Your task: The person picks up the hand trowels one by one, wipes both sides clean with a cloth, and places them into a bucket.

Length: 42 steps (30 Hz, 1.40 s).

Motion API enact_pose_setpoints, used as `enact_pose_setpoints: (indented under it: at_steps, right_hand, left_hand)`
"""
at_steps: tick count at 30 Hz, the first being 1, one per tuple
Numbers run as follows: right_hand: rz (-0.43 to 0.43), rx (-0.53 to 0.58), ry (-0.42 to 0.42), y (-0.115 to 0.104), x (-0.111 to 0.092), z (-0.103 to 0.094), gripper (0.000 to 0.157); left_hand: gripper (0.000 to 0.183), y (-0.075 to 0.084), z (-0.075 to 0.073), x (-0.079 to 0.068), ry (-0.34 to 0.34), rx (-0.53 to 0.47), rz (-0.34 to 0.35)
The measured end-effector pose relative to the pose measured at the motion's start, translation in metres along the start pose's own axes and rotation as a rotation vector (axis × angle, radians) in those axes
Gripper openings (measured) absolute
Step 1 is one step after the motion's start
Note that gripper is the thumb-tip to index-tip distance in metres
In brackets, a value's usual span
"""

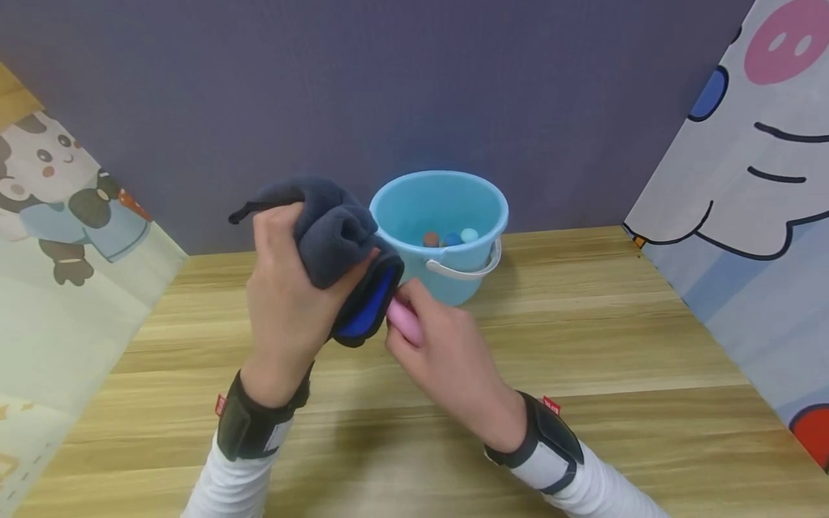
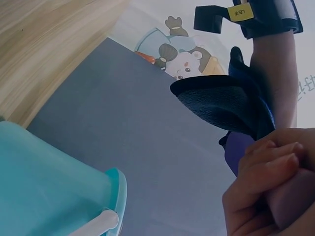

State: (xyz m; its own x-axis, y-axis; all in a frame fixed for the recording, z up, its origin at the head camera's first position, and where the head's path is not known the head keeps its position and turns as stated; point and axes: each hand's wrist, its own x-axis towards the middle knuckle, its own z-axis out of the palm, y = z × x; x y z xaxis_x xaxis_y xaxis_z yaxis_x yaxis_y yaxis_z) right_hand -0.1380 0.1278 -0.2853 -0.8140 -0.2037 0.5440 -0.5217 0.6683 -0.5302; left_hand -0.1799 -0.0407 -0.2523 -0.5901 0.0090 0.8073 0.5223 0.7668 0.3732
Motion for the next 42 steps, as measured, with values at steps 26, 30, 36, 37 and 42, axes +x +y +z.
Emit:
enact_pose_setpoints:
  at_steps: [26, 30, 36, 37, 42]
  right_hand:
    - [-0.015, 0.011, -0.047, -0.005, -0.001, -0.001, 0.019]
    - [-0.047, 0.007, -0.032, -0.005, 0.000, 0.000, 0.016]
    - [-0.078, 0.012, -0.014, -0.006, -0.001, 0.000, 0.015]
    - [-0.081, 0.014, -0.015, -0.006, -0.001, 0.000, 0.015]
    - [-0.086, 0.030, -0.029, -0.006, -0.001, 0.001, 0.014]
  left_hand:
    - [0.071, -0.010, -0.014, 0.009, 0.010, -0.061, -0.111]
    - [0.072, -0.012, -0.017, 0.010, 0.009, -0.073, -0.163]
    - [0.071, -0.017, -0.021, 0.012, 0.010, -0.104, -0.179]
    - [0.071, -0.018, -0.022, 0.012, 0.010, -0.105, -0.178]
    - [0.071, -0.023, -0.025, 0.013, -0.002, -0.110, -0.196]
